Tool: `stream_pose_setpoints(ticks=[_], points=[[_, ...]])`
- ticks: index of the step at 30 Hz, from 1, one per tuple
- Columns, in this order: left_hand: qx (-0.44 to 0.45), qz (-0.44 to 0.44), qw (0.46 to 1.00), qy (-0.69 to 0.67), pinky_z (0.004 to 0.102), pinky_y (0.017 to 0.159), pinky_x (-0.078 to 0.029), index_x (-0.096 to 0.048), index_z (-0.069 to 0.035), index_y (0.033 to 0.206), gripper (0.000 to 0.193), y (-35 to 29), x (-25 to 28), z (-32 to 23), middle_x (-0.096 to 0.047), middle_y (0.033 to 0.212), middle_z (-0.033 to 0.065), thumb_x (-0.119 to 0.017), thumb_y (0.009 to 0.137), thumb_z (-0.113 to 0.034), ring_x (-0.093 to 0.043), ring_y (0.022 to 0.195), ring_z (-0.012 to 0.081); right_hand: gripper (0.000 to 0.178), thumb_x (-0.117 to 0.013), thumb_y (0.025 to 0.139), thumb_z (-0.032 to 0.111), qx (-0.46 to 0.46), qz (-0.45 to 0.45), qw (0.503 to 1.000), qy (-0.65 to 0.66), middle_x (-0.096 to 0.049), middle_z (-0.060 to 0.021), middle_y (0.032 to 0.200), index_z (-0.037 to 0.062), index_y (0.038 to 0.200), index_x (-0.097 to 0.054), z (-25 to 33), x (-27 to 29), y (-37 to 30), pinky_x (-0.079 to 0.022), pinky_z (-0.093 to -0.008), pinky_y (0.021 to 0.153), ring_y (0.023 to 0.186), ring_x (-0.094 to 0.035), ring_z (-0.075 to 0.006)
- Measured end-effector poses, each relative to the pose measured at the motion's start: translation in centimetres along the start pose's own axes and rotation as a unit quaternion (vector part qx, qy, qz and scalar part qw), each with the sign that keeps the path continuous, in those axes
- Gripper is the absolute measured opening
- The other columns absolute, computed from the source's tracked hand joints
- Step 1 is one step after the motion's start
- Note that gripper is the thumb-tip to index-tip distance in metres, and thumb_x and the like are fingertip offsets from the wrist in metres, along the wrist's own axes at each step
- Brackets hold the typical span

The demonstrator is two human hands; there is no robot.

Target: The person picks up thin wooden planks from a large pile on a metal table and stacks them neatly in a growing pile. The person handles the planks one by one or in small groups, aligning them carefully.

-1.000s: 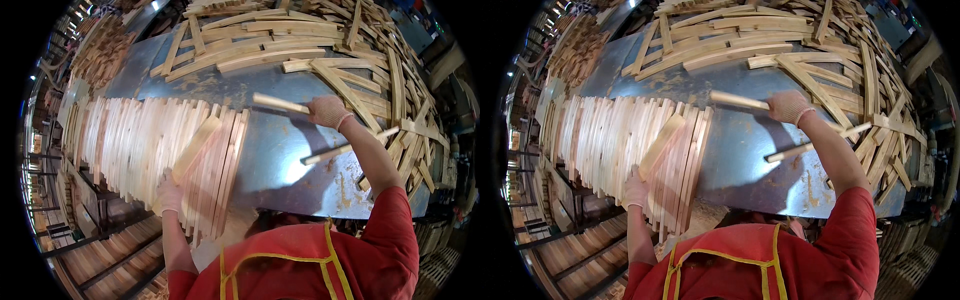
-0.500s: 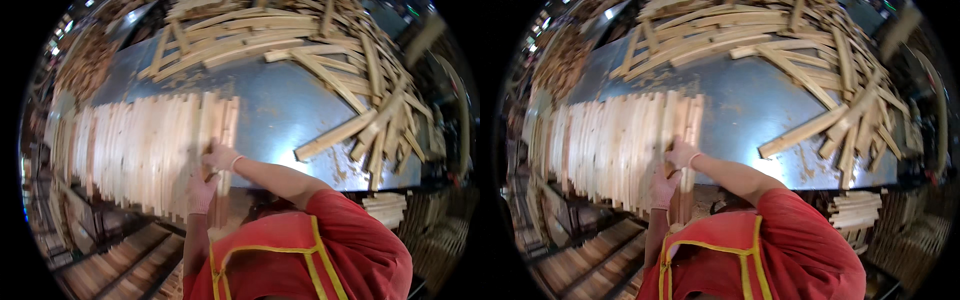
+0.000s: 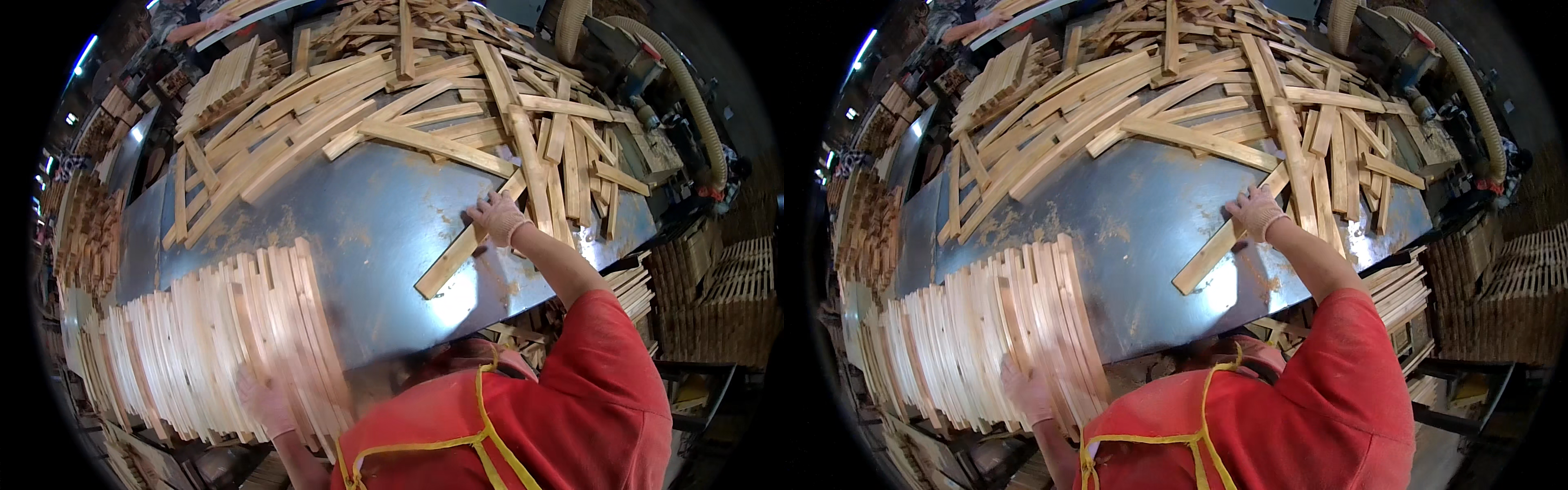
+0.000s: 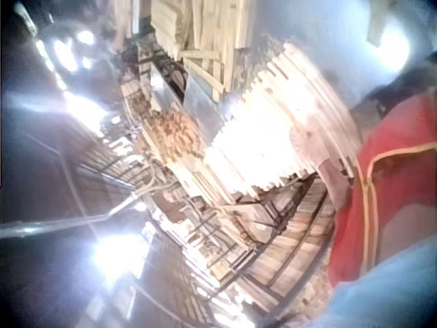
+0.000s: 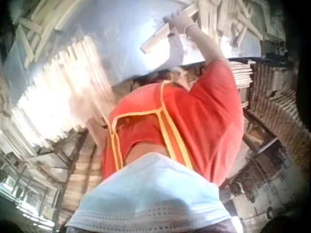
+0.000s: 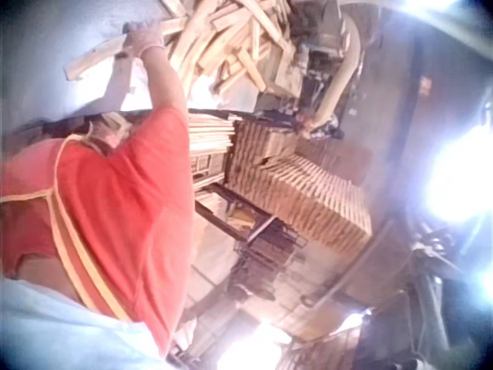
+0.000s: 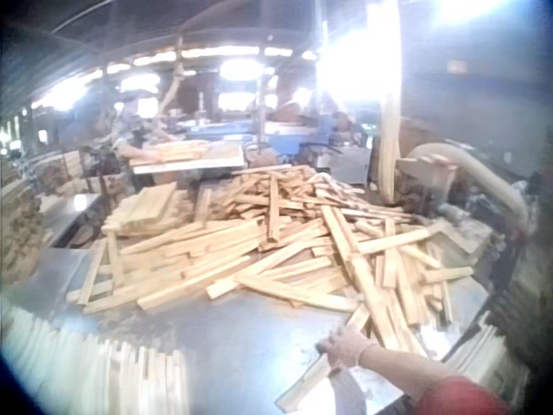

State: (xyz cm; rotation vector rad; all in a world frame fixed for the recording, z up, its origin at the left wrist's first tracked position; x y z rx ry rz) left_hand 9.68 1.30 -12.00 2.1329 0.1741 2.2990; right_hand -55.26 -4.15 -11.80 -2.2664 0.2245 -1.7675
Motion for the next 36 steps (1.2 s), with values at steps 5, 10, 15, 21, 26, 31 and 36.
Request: stream_pose_setpoints(ticks=[5, 10, 15, 21, 26, 31, 36], points=[[-0.177, 0.028, 0.978, -0.109, 0.0521, 0.127, -0.035, -0.048, -0.005, 0.161, 0.079, -0.3, 2.4, -19.6, -0.052, 0.162, 0.0188, -0.073, 0.095, -0.039, -0.046, 0.152, 0.0386, 0.027, -0.081, 0.083, 0.032, 0.168, -0.008, 0.984, 0.064, -0.075, -0.0006, 0.098, 0.0245, 0.109, -0.080, 6.4, 1.4, 0.3, -0.043, -0.0504, 0.106, 0.105, -0.071, -0.0261], [-0.299, 0.153, 0.941, -0.028, 0.0517, 0.114, -0.043, -0.047, -0.009, 0.161, 0.089, -1.5, -0.6, -30.8, -0.062, 0.146, 0.0123, -0.078, 0.089, -0.052, -0.059, 0.132, 0.0360, 0.046, -0.077, 0.082, 0.028, -0.036, -0.126, 0.962, 0.237, -0.070, -0.0121, 0.119, 0.0147, 0.124, -0.067, 0.1, 3.3, 4.5, -0.049, -0.0477, 0.103, 0.115, -0.066, -0.0337], [-0.217, 0.175, 0.957, -0.079, 0.0467, 0.105, -0.050, -0.055, -0.009, 0.155, 0.077, -0.5, -2.5, -30.5, -0.067, 0.131, 0.0107, -0.076, 0.092, -0.047, -0.066, 0.117, 0.0301, 0.076, -0.085, 0.077, 0.030, -0.362, -0.115, 0.901, 0.209, -0.067, -0.0206, 0.125, 0.0061, 0.145, -0.059, -13.5, -6.1, 2.7, -0.056, -0.0458, 0.096, 0.118, -0.066, -0.0362], [0.159, 0.387, 0.630, -0.655, 0.0323, 0.103, -0.051, -0.056, 0.000, 0.155, 0.055, -1.7, -1.5, -27.5, -0.071, 0.130, 0.0067, -0.064, 0.106, -0.024, -0.066, 0.116, 0.0166, 0.086, -0.077, 0.083, 0.016, -0.228, -0.147, 0.671, 0.690, -0.070, -0.0235, 0.133, -0.0036, 0.160, -0.045, -5.3, -5.0, 1.0, -0.053, -0.0368, 0.103, 0.115, -0.070, -0.0336], [0.136, 0.271, 0.625, -0.719, 0.0311, 0.104, -0.051, -0.057, 0.005, 0.153, 0.050, -3.2, -3.8, -23.9, -0.070, 0.135, 0.0062, -0.062, 0.110, -0.021, -0.064, 0.119, 0.0136, 0.079, -0.073, 0.086, 0.014, -0.082, -0.008, 0.525, 0.847, -0.070, -0.0201, 0.133, -0.0066, 0.158, -0.047, 10.9, -1.4, 2.5, -0.053, -0.0354, 0.101, 0.116, -0.067, -0.0261], [0.080, 0.240, 0.858, -0.446, 0.0402, 0.113, -0.047, -0.059, -0.004, 0.153, 0.063, -4.4, -1.3, -17.9, -0.068, 0.145, 0.0130, -0.068, 0.103, -0.041, -0.065, 0.128, 0.0263, 0.069, -0.063, 0.094, 0.037, -0.012, 0.055, 0.764, 0.642, -0.072, -0.0318, 0.123, 0.0013, 0.153, -0.054, 24.5, 3.5, 2.9, -0.052, -0.0453, 0.105, 0.117, -0.070, -0.0453], [-0.048, 0.126, 0.985, -0.104, 0.0548, 0.124, -0.034, -0.047, -0.005, 0.159, 0.086, -5.4, 0.6, -15.8, -0.049, 0.162, 0.0165, -0.069, 0.096, -0.058, -0.045, 0.149, 0.0384, 0.065, -0.064, 0.095, 0.045, 0.129, 0.149, 0.827, 0.527, -0.072, -0.0332, 0.124, -0.0062, 0.136, -0.065, 30.8, 3.7, 6.5, -0.052, -0.0504, 0.105, 0.120, -0.069, -0.0462]])
Point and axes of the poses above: each hand's wrist, its own y-axis towards the middle knuckle, its own x-axis out of the back of the hand, z = x × y, the point moved 1 cm from there along y, towards the middle knuckle
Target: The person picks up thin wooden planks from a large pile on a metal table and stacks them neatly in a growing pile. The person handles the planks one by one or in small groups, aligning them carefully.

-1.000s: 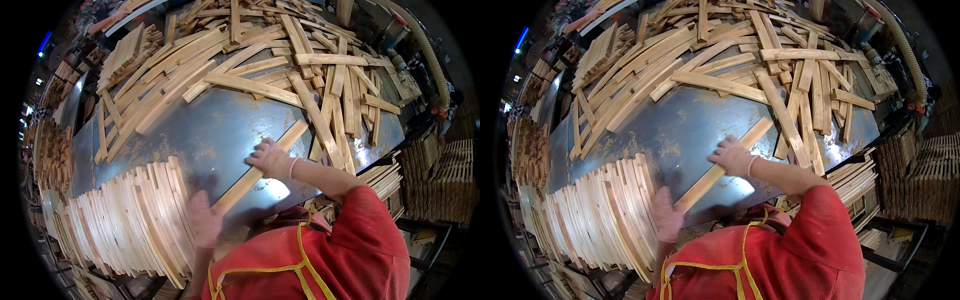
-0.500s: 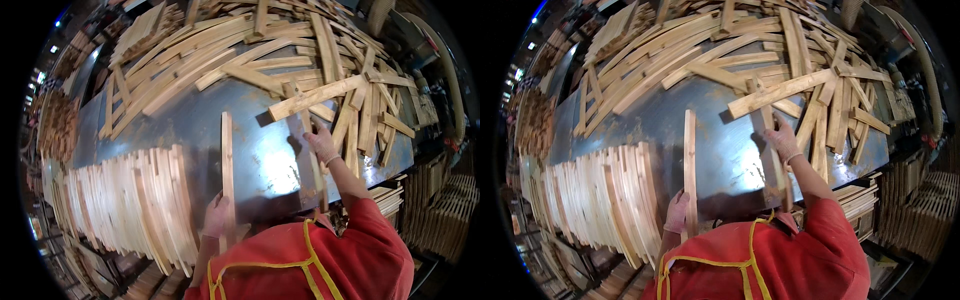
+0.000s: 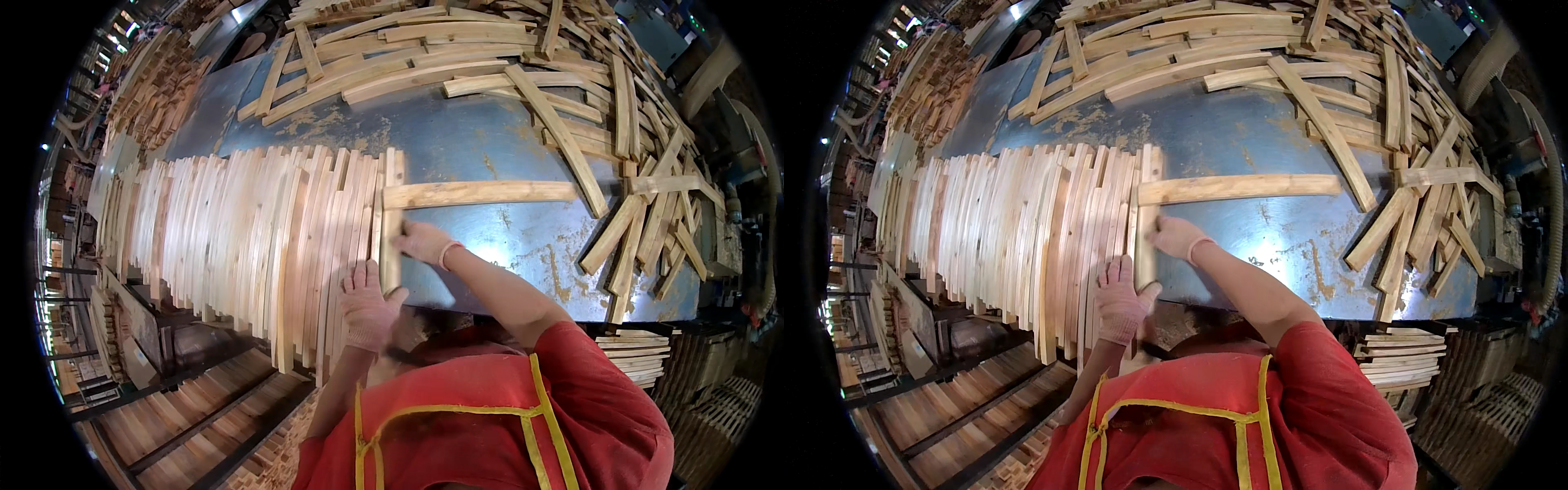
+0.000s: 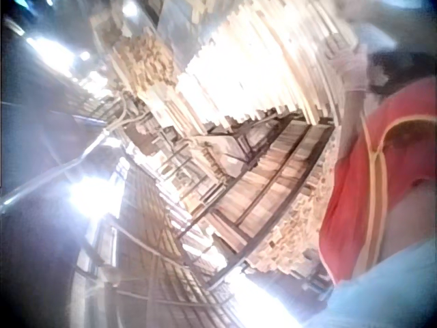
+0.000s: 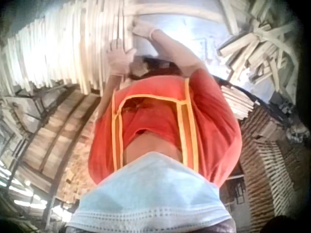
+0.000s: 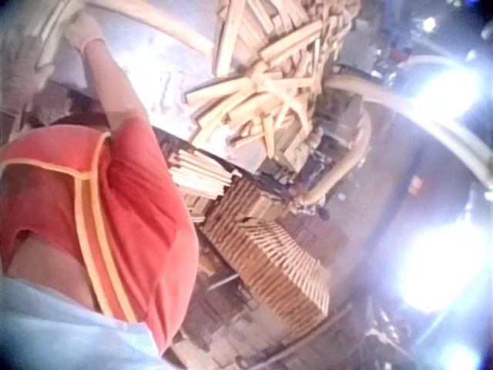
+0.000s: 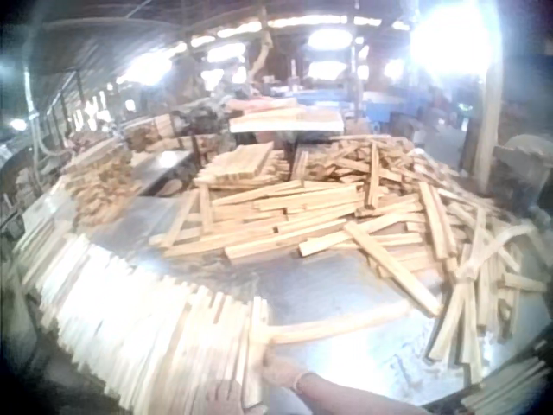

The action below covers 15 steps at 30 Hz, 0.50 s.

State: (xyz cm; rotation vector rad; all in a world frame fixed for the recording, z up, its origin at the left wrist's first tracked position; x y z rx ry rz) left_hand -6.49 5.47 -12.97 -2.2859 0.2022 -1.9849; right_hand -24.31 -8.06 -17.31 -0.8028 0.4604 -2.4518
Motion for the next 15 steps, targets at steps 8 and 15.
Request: stream_pose_setpoints(ticks=[8, 15], points=[[-0.012, -0.018, 0.999, 0.050, 0.0571, 0.129, -0.026, -0.043, -0.004, 0.162, 0.080, -1.0, -2.9, 1.5, -0.045, 0.164, 0.0177, -0.071, 0.094, -0.037, -0.037, 0.154, 0.0410, 0.068, -0.079, 0.086, 0.040, 0.165, -0.156, 0.923, -0.311, -0.071, -0.0177, 0.126, 0.0135, 0.143, -0.054, 0.9, 8.6, -6.1, -0.051, -0.0497, 0.102, 0.122, -0.066, -0.0382], [-0.080, -0.060, 0.995, -0.010, 0.0565, 0.127, -0.031, -0.046, -0.003, 0.160, 0.085, 0.5, -1.4, -4.7, -0.045, 0.163, 0.0198, -0.078, 0.089, -0.037, -0.042, 0.150, 0.0401, 0.056, -0.071, 0.094, 0.044, 0.034, -0.143, 0.938, -0.315, -0.074, -0.0192, 0.112, 0.0120, 0.136, -0.054, -7.3, 16.7, -8.4, -0.054, -0.0504, 0.095, 0.109, -0.071, -0.0393]])
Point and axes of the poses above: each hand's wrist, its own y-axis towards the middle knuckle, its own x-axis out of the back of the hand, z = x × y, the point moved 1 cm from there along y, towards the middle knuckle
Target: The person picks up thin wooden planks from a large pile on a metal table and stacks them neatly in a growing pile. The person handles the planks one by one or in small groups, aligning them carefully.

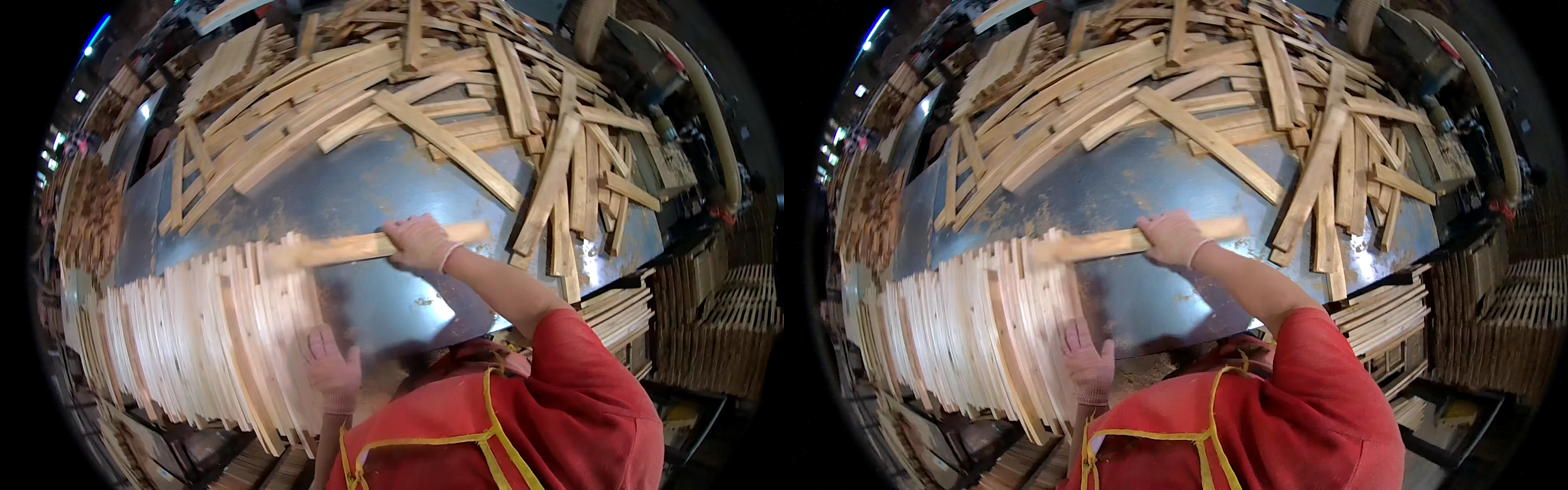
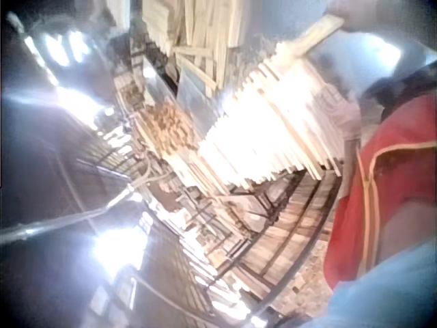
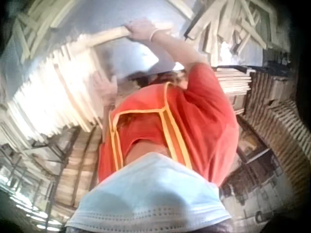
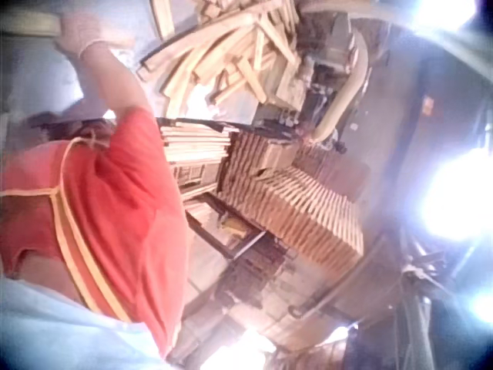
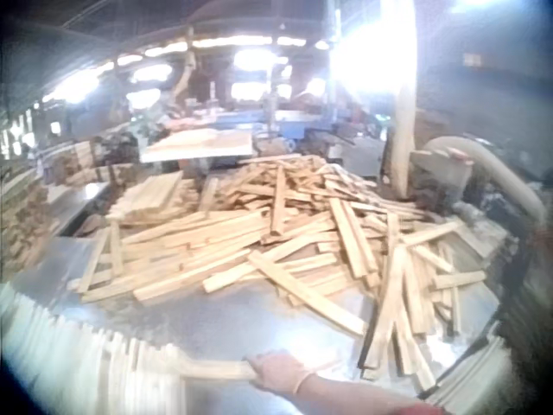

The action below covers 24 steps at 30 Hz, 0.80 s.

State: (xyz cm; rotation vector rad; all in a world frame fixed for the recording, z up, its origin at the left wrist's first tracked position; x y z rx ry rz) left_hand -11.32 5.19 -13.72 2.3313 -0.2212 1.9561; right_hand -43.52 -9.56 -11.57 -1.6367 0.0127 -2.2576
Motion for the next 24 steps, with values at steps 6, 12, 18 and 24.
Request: stream_pose_setpoints(ticks=[6, 12, 18, 24], points=[[0.175, 0.146, 0.576, -0.785, 0.0349, 0.104, -0.053, -0.046, -0.008, 0.162, 0.068, 5.8, -4.9, -9.2, -0.058, 0.142, 0.0104, -0.072, 0.099, -0.009, -0.063, 0.121, 0.0242, 0.062, -0.069, 0.096, 0.053, -0.006, -0.117, 0.958, 0.260, -0.072, -0.0258, 0.114, 0.0060, 0.135, -0.059, -3.3, 3.2, -3.2, -0.056, -0.0528, 0.095, 0.109, -0.070, -0.0445], [0.148, 0.276, 0.689, -0.654, 0.0280, 0.067, -0.049, -0.057, -0.012, 0.143, 0.047, 8.1, -7.4, -13.1, -0.059, 0.098, -0.0004, -0.071, 0.099, -0.005, -0.056, 0.077, 0.0102, 0.076, -0.085, 0.079, 0.034, -0.359, -0.327, 0.867, -0.105, -0.051, -0.0220, 0.145, 0.0044, 0.142, -0.053, -25.6, 4.7, -7.3, -0.052, -0.0494, 0.103, 0.129, -0.059, -0.0368], [0.175, 0.264, 0.612, -0.725, 0.0296, 0.069, -0.052, -0.053, -0.011, 0.152, 0.056, 7.2, -6.9, -11.9, -0.064, 0.104, 0.0025, -0.074, 0.101, -0.011, -0.062, 0.078, 0.0140, 0.091, -0.076, 0.079, 0.005, -0.349, -0.420, 0.808, 0.221, -0.044, -0.0269, 0.162, 0.0047, 0.162, -0.039, -25.7, 0.4, -7.9, -0.051, -0.0446, 0.114, 0.141, -0.055, -0.0441], [0.225, 0.190, 0.576, -0.763, 0.0276, 0.074, -0.054, -0.055, -0.008, 0.152, 0.052, 2.6, -4.6, -8.2, -0.065, 0.107, -0.0004, -0.071, 0.103, -0.011, -0.063, 0.084, 0.0112, 0.086, -0.066, 0.087, 0.005, -0.283, -0.227, 0.824, 0.435, -0.062, -0.0292, 0.146, 0.0094, 0.167, -0.037, -2.8, -3.6, -7.1, -0.049, -0.0433, 0.116, 0.135, -0.062, -0.0417]])
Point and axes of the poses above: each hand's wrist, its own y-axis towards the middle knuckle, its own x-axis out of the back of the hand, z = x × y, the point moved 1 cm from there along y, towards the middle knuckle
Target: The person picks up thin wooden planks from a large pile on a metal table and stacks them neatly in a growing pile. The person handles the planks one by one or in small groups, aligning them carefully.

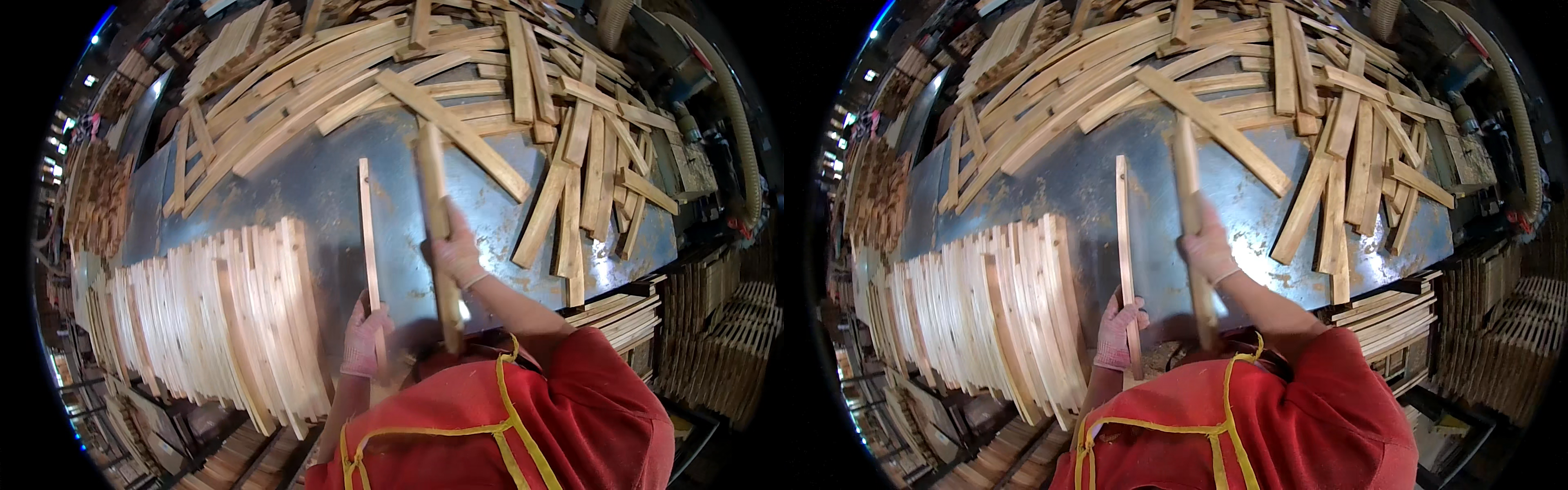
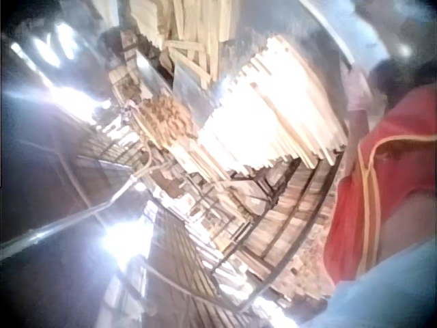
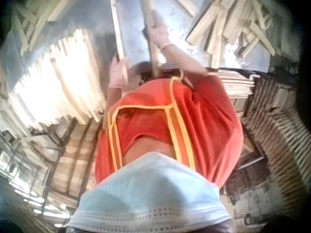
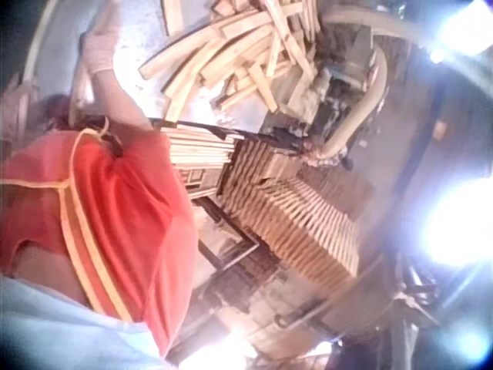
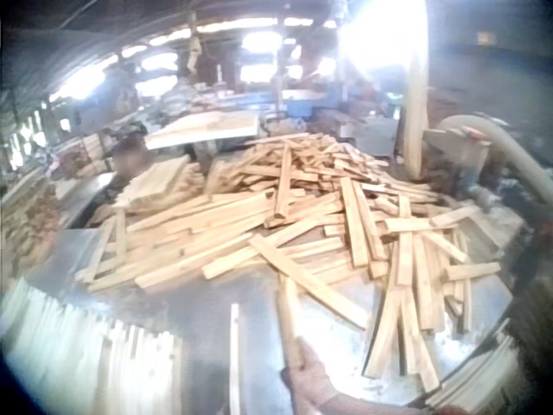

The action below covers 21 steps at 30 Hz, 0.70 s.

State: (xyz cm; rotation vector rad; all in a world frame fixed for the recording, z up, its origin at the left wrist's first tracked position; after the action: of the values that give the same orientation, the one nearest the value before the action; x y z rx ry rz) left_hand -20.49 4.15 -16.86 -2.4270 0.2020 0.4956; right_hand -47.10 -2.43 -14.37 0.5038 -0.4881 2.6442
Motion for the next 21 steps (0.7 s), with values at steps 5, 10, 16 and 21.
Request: stream_pose_setpoints(ticks=[5, 10, 16, 21], points=[[-0.121, -0.168, 0.865, 0.457, 0.0419, 0.093, -0.057, -0.052, -0.002, 0.154, 0.067, -3.7, 5.3, 0.1, -0.068, 0.124, 0.0106, -0.079, 0.097, -0.024, -0.069, 0.105, 0.0251, 0.078, -0.061, 0.091, 0.005, 0.160, 0.096, 0.982, -0.011, -0.058, -0.0260, 0.152, 0.0099, 0.166, -0.038, -2.0, -14.8, -7.8, -0.050, -0.0466, 0.113, 0.135, -0.059, -0.0466], [-0.184, -0.240, 0.579, 0.758, 0.0579, 0.129, -0.026, -0.048, -0.001, 0.158, 0.078, -7.5, 7.1, -1.6, -0.048, 0.160, 0.0229, -0.072, 0.093, -0.038, -0.041, 0.150, 0.0440, 0.075, -0.064, 0.092, 0.013, 0.146, 0.361, 0.918, -0.076, -0.056, -0.0264, 0.155, 0.0100, 0.163, -0.040, 4.1, -17.8, -11.7, -0.049, -0.0478, 0.115, 0.136, -0.059, -0.0476], [-0.182, -0.257, 0.571, 0.758, 0.0593, 0.127, -0.031, -0.047, -0.001, 0.159, 0.082, -7.2, 9.6, 0.0, -0.047, 0.160, 0.0240, -0.075, 0.090, -0.037, -0.041, 0.149, 0.0472, 0.068, -0.073, 0.087, 0.031, 0.235, 0.192, 0.940, -0.157, -0.065, -0.0264, 0.140, 0.0087, 0.149, -0.055, 1.8, -9.2, 4.4, -0.053, -0.0483, 0.108, 0.126, -0.064, -0.0446], [-0.244, -0.193, 0.567, 0.762, 0.0595, 0.122, -0.037, -0.047, -0.002, 0.159, 0.090, -6.4, 4.9, -0.8, -0.047, 0.160, 0.0232, -0.082, 0.083, -0.037, -0.044, 0.147, 0.0458, 0.052, -0.074, 0.087, 0.033, 0.137, -0.143, 0.870, -0.452, -0.072, -0.0241, 0.120, 0.0066, 0.129, -0.058, -2.7, 9.2, 16.3, -0.057, -0.0507, 0.096, 0.113, -0.070, -0.0445]])
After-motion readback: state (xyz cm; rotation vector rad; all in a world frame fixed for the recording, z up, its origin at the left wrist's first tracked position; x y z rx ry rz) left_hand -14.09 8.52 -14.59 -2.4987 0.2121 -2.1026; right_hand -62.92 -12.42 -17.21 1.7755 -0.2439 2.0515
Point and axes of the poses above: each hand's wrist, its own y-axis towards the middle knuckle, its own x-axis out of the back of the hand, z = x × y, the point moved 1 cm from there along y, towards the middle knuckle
